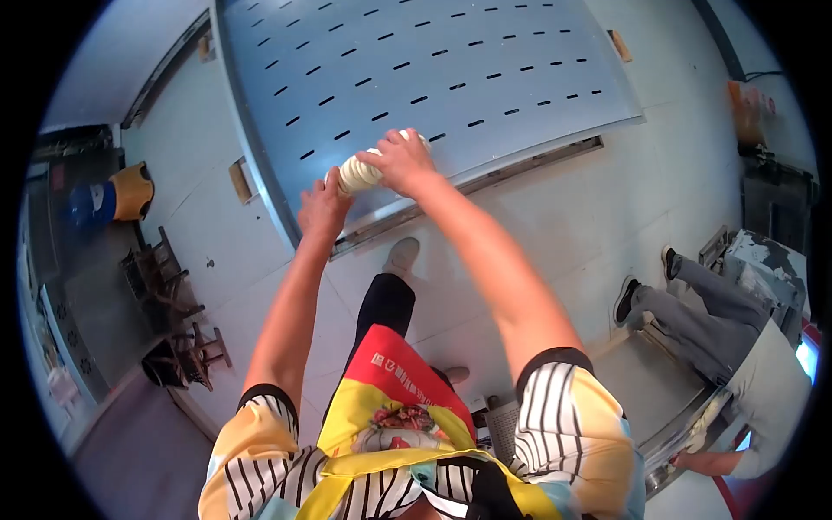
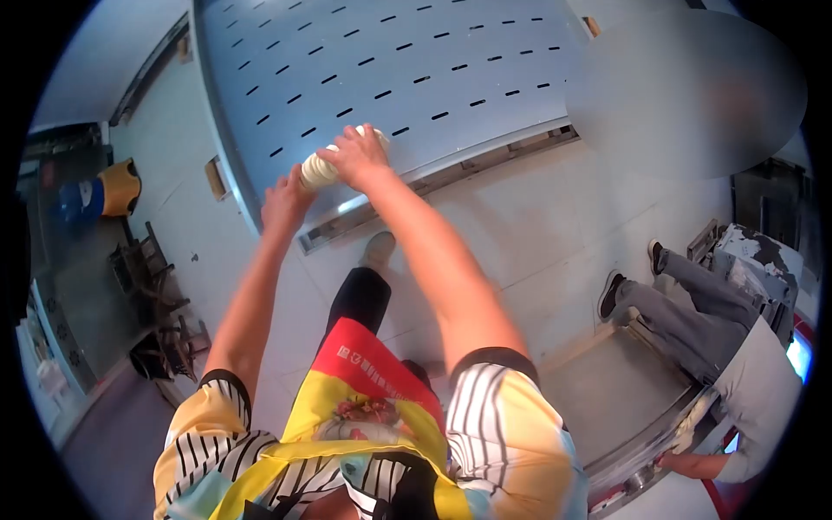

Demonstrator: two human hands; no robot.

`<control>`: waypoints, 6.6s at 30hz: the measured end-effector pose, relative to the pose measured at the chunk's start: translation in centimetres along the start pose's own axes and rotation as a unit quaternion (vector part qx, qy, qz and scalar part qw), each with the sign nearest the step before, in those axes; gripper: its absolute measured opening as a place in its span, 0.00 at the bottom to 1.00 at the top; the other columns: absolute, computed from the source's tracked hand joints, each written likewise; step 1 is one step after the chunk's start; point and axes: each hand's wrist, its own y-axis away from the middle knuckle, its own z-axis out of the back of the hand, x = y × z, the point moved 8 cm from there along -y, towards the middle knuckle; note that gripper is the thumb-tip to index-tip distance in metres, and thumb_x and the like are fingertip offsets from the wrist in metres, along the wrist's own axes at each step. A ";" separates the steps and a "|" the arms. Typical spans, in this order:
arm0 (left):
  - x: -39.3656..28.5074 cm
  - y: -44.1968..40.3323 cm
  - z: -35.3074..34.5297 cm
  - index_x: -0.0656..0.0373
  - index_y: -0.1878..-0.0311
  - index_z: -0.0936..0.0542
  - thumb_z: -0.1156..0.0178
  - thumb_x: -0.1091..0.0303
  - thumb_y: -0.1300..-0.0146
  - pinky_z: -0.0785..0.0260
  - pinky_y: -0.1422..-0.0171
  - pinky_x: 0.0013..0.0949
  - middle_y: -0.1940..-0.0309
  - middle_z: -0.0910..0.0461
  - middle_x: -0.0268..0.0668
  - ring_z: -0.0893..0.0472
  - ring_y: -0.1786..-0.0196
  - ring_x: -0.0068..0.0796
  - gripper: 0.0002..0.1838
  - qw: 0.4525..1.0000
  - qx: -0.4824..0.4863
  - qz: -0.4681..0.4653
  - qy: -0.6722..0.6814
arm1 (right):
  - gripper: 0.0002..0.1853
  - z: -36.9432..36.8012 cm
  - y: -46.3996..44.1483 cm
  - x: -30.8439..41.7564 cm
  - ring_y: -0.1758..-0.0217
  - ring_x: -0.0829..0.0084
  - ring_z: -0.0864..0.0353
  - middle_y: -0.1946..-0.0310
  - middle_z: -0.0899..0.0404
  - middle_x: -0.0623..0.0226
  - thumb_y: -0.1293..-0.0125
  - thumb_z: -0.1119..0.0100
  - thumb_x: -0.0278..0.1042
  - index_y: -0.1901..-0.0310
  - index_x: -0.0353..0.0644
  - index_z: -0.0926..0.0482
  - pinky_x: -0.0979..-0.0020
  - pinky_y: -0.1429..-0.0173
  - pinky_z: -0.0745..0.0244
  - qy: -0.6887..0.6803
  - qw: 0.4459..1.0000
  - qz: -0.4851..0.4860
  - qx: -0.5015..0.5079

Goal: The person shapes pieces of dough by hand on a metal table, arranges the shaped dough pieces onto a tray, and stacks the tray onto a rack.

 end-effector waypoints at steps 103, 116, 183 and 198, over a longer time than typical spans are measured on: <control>-51.6 122.5 -40.2 0.35 0.38 0.29 0.30 0.51 0.53 0.31 0.53 0.41 0.59 0.24 0.28 0.22 0.51 0.33 0.35 0.093 0.271 -0.932 -0.222 | 0.32 -17.3 138.7 32.6 0.47 0.56 0.22 0.48 0.22 0.58 0.52 0.29 0.38 0.41 0.48 0.26 0.60 0.45 0.27 -0.204 0.279 -0.806 -0.480; -33.6 84.3 -18.6 0.35 0.38 0.29 0.33 0.50 0.50 0.28 0.55 0.43 0.59 0.22 0.36 0.21 0.52 0.39 0.33 0.595 0.286 -0.713 -0.235 | 0.33 -7.4 103.9 23.6 0.46 0.59 0.22 0.49 0.21 0.56 0.55 0.26 0.29 0.43 0.40 0.25 0.64 0.43 0.29 -0.473 0.653 -0.490 -0.332; -44.7 130.8 -42.7 0.38 0.38 0.28 0.34 0.61 0.49 0.34 0.37 0.50 0.42 0.30 0.47 0.29 0.41 0.52 0.31 0.070 0.268 -0.939 -0.202 | 0.46 -17.1 138.1 39.5 0.40 0.53 0.29 0.42 0.28 0.56 0.59 0.22 0.47 0.35 0.49 0.33 0.58 0.39 0.31 -0.165 0.086 -0.918 -0.350; -54.5 77.3 -17.6 0.49 0.48 0.23 0.39 0.61 0.45 0.33 0.43 0.42 0.51 0.24 0.33 0.30 0.46 0.44 0.19 0.540 0.186 -0.807 -0.149 | 0.33 3.2 101.0 4.8 0.53 0.55 0.25 0.58 0.22 0.57 0.54 0.27 0.32 0.43 0.43 0.25 0.59 0.48 0.29 -0.348 0.570 -0.563 -0.488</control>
